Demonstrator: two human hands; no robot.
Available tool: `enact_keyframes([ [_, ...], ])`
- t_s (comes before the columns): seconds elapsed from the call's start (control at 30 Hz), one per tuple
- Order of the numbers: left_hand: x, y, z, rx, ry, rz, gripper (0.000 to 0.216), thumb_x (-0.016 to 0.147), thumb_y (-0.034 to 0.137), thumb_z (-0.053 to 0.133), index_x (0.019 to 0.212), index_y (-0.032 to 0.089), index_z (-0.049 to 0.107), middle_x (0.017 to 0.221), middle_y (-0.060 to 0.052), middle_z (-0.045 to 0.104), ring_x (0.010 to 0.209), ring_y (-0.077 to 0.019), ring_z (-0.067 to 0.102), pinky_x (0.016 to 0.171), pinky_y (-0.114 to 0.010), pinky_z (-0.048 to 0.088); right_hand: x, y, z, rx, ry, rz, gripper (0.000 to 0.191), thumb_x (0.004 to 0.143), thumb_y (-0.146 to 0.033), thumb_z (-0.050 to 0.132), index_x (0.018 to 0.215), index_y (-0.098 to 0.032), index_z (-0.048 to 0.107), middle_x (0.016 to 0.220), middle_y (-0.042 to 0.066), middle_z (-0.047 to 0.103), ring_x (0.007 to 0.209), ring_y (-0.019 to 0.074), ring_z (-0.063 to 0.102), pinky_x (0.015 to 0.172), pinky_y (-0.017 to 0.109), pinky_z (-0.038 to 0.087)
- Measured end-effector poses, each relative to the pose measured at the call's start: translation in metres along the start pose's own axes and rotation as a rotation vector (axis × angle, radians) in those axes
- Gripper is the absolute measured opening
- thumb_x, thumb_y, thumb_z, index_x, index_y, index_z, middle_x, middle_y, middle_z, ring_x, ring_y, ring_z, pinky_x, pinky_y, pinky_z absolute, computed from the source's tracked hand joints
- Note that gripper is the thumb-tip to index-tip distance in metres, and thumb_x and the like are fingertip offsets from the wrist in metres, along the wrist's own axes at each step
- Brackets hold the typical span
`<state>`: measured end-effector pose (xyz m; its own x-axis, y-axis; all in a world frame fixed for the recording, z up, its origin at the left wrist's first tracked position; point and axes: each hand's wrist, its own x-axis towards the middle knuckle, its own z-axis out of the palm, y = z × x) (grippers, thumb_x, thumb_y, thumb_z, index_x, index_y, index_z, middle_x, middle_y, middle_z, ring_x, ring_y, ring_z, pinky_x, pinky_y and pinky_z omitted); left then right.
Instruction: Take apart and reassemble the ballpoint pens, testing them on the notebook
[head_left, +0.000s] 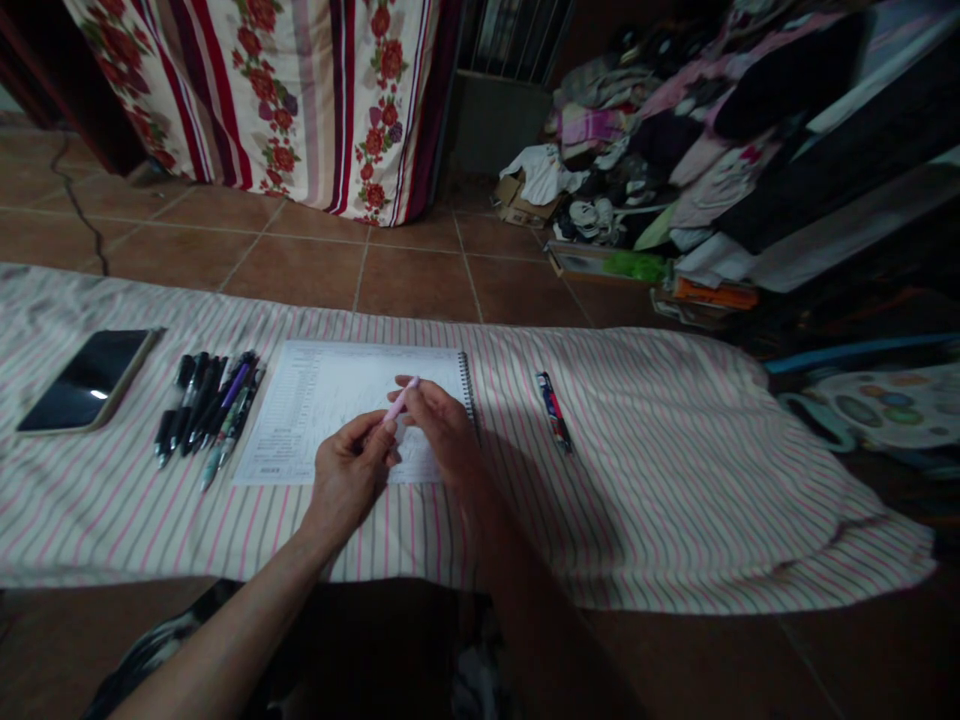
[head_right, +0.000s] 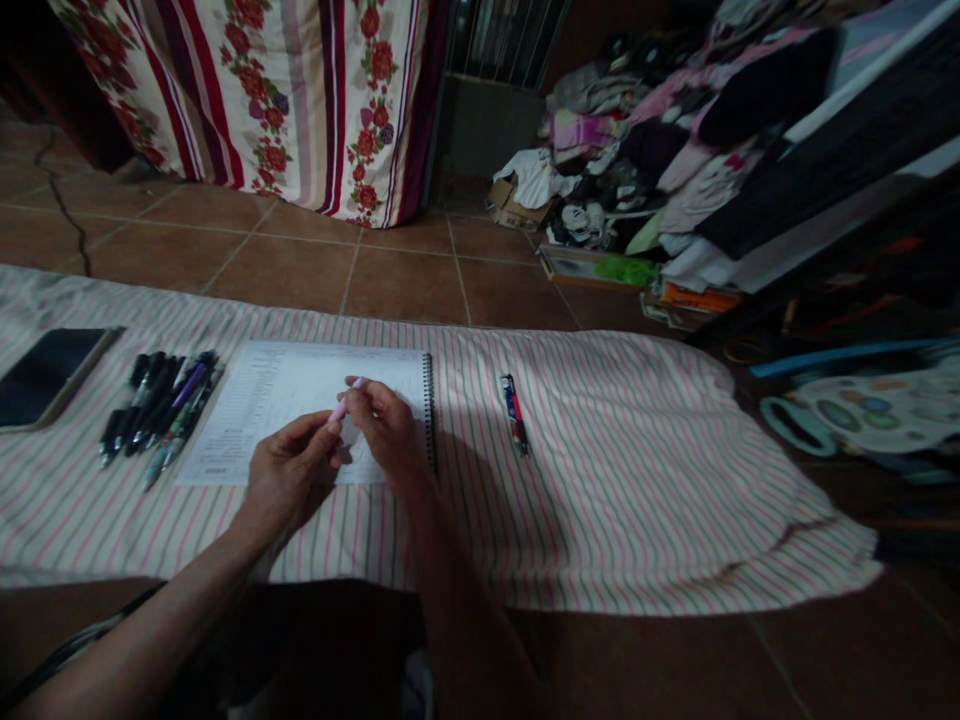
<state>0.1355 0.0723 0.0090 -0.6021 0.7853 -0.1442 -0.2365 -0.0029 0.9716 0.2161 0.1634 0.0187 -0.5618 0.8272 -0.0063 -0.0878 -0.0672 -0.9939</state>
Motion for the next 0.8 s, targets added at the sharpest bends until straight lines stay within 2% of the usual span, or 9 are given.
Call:
enact_keyframes([
  [0.07,0.000,0.000,-0.001,-0.005,-0.017,-0.019,0.035,0.070,0.040,0.070,0.093,0.014,0.068,0.050,0.004,0.054,0.044,-0.0078,0.047,0.042,-0.019,0.035,0.001,-0.003,-0.005,0.009,0.026,-0.023,0.040,0.081,-0.049,0.053,0.107,-0.021,0.065,0.096,0.006,0.070,0.086,0.0164,0.063,0.071,0.027,0.048],
  [0.17,-0.001,-0.002,-0.001,-0.013,-0.018,-0.040,0.037,0.068,0.040,0.071,0.093,0.013,0.067,0.050,0.003,0.056,0.044,-0.0079,0.048,0.042,-0.019,0.034,0.001,-0.005,-0.011,-0.010,0.055,-0.040,0.037,0.081,-0.048,0.053,0.104,-0.022,0.068,0.100,0.005,0.069,0.088,0.0167,0.061,0.072,0.027,0.047],
  [0.33,-0.001,-0.004,-0.001,-0.031,-0.020,-0.053,0.037,0.069,0.038,0.071,0.094,0.012,0.067,0.050,0.003,0.056,0.043,-0.0073,0.047,0.042,-0.019,0.035,0.000,-0.006,-0.014,-0.053,0.082,-0.038,0.030,0.079,-0.042,0.058,0.097,-0.021,0.071,0.088,0.001,0.068,0.077,0.0139,0.057,0.071,0.026,0.044],
  [0.57,-0.001,-0.005,-0.001,0.091,0.025,0.046,0.031,0.071,0.039,0.069,0.090,0.015,0.070,0.051,0.003,0.055,0.048,-0.0093,0.050,0.048,-0.022,0.042,-0.002,-0.009,-0.014,-0.076,0.129,-0.040,0.028,0.075,-0.043,0.061,0.090,-0.022,0.072,0.087,0.001,0.070,0.082,0.0164,0.059,0.076,0.028,0.044],
  [0.8,-0.002,-0.009,0.000,0.119,0.083,0.130,0.028,0.069,0.041,0.070,0.083,0.017,0.071,0.056,0.002,0.054,0.049,-0.0105,0.049,0.046,-0.023,0.041,0.002,-0.005,-0.013,-0.114,0.169,-0.094,0.026,0.073,-0.044,0.063,0.080,-0.020,0.070,0.082,0.002,0.069,0.080,0.0173,0.060,0.075,0.029,0.045],
])
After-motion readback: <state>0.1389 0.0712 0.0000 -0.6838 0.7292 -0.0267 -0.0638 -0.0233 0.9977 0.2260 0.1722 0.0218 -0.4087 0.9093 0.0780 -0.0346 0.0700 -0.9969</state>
